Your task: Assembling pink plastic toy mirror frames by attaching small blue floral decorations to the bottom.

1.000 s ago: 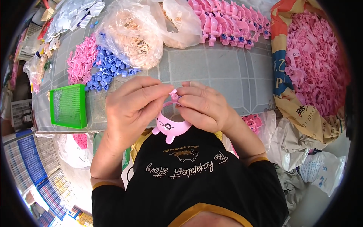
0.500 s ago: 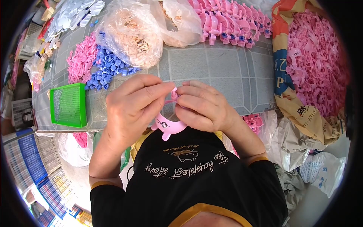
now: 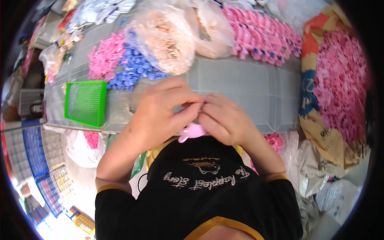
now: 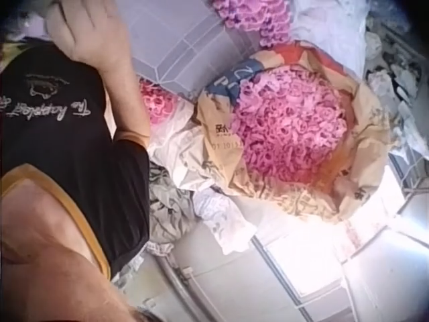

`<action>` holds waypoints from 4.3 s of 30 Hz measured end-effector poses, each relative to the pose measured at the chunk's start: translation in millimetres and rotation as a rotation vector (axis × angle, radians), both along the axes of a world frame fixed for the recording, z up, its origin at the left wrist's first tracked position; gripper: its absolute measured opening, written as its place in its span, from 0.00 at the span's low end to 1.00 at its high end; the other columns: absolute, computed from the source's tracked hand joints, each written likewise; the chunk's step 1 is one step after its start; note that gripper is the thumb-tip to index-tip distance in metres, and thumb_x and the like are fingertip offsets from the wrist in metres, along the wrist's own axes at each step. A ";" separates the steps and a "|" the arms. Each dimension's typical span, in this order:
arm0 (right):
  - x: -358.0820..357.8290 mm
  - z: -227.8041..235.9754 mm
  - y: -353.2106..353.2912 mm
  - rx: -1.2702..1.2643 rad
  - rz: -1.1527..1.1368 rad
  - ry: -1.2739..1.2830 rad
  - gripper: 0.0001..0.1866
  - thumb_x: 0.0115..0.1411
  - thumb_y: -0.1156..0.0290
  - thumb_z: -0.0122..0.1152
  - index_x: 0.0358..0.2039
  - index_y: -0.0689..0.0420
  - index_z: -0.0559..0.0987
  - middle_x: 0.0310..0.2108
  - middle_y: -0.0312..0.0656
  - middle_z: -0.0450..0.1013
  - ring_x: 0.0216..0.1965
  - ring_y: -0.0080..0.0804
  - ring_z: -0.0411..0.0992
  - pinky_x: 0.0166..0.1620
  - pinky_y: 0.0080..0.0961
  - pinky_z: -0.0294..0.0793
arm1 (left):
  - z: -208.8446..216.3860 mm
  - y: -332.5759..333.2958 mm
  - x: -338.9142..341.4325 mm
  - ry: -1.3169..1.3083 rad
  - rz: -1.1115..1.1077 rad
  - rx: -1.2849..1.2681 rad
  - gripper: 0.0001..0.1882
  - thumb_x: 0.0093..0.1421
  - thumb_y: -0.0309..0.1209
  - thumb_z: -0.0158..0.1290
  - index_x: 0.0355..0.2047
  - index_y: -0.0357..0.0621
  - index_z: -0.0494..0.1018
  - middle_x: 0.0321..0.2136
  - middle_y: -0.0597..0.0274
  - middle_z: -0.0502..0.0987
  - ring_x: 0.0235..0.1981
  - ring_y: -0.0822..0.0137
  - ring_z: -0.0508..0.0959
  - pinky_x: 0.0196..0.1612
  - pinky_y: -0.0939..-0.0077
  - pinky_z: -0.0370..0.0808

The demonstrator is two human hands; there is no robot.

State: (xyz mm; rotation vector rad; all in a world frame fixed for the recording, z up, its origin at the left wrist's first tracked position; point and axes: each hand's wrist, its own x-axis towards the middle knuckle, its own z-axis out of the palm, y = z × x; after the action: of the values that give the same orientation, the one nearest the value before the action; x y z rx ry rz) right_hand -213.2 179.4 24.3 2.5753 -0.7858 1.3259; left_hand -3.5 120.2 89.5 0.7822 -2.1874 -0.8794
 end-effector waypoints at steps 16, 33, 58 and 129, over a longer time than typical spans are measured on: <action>-12.1 -2.4 24.0 1.219 0.073 -0.922 0.27 0.63 0.84 0.62 0.63 0.63 0.69 0.56 0.39 0.71 0.56 0.27 0.70 0.59 0.26 0.70 | -90.2 -115.9 153.8 -1.068 0.909 -0.323 0.10 0.59 0.35 0.58 0.34 0.44 0.84 0.44 0.54 0.80 0.49 0.47 0.79 0.47 0.48 0.78; -22.9 2.1 16.6 0.243 -0.134 -0.147 0.18 0.52 0.77 0.72 0.45 0.53 0.88 0.46 0.43 0.77 0.49 0.48 0.80 0.58 0.53 0.79 | -99.4 -128.1 149.8 -1.087 0.903 -0.217 0.11 0.64 0.39 0.58 0.40 0.47 0.81 0.43 0.53 0.81 0.50 0.46 0.79 0.50 0.46 0.75; -14.1 -2.5 12.0 0.221 -0.103 -0.101 0.19 0.49 0.78 0.72 0.44 0.56 0.87 0.47 0.44 0.77 0.51 0.47 0.79 0.57 0.48 0.80 | -20.7 12.6 -7.7 0.029 0.038 -0.240 0.15 0.52 0.19 0.65 0.41 0.38 0.83 0.38 0.57 0.83 0.39 0.57 0.82 0.43 0.68 0.78; -333.6 37.9 64.6 0.028 -1.876 -0.218 0.22 0.66 0.67 0.56 0.58 0.63 0.75 0.50 0.58 0.79 0.50 0.56 0.78 0.52 0.43 0.76 | -85.3 -4.2 20.6 -0.169 0.174 -0.060 0.07 0.60 0.24 0.60 0.39 0.40 0.81 0.33 0.51 0.82 0.36 0.46 0.80 0.43 0.56 0.77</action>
State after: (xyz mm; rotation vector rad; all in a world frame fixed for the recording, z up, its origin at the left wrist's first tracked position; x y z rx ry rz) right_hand -546.8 244.0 62.2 0.6479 -2.1993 0.7187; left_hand 17.1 116.1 4.2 1.0328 -2.2386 -0.6786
